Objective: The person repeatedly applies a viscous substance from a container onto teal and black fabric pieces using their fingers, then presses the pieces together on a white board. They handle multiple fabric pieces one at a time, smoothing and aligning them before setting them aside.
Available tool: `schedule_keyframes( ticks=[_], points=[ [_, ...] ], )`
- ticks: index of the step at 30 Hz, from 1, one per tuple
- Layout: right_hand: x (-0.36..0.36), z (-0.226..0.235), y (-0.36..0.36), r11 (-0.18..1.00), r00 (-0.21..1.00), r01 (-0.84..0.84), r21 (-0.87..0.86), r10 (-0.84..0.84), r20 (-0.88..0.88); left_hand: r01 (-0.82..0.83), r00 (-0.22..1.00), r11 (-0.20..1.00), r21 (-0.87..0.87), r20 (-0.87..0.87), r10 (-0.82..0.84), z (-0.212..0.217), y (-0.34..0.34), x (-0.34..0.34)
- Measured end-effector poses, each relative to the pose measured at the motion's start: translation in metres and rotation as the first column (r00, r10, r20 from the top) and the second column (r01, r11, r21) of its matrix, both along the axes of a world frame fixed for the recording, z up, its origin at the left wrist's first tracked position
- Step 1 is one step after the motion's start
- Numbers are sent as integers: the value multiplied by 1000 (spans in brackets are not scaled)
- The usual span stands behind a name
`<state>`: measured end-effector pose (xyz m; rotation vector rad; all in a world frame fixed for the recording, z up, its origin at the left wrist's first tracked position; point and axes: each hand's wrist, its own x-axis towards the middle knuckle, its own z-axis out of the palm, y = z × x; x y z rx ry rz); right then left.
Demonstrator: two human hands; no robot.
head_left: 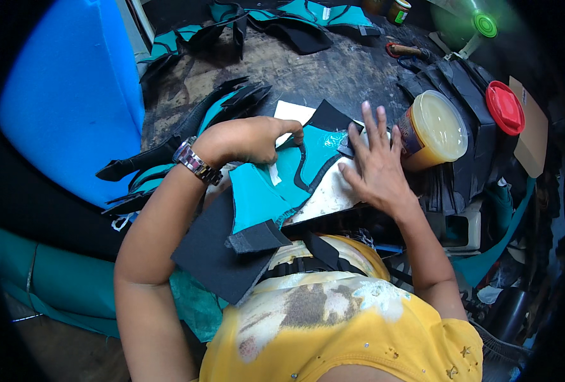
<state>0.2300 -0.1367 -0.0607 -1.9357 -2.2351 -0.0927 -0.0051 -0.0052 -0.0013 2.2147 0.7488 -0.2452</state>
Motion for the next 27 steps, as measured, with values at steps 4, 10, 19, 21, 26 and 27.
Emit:
schedule_keyframes(
  ticks=[4,10,19,21,26,27],
  points=[
    [0,0,5,998,998,-17,67,12,68,-4,1000,1000,5,-19,4,1,-1,-1],
    [-7,11,-14,991,989,-116,65,109,96,18,1000,1000,2,23,-18,-1,1,-1],
    [22,7,10,984,985,-173,-33,173,-13,4,999,1000,21,51,-5,2,-2,-3],
    [21,9,7,971,979,-193,-141,181,-92,17,998,1000,22,57,-18,-1,-1,-4],
    [4,6,-4,987,992,-118,108,111,66,26,996,1000,9,85,-27,-6,2,-7],
    [0,3,-9,987,988,-133,93,124,96,21,997,1000,12,77,-22,-6,2,-7]
  ],
)
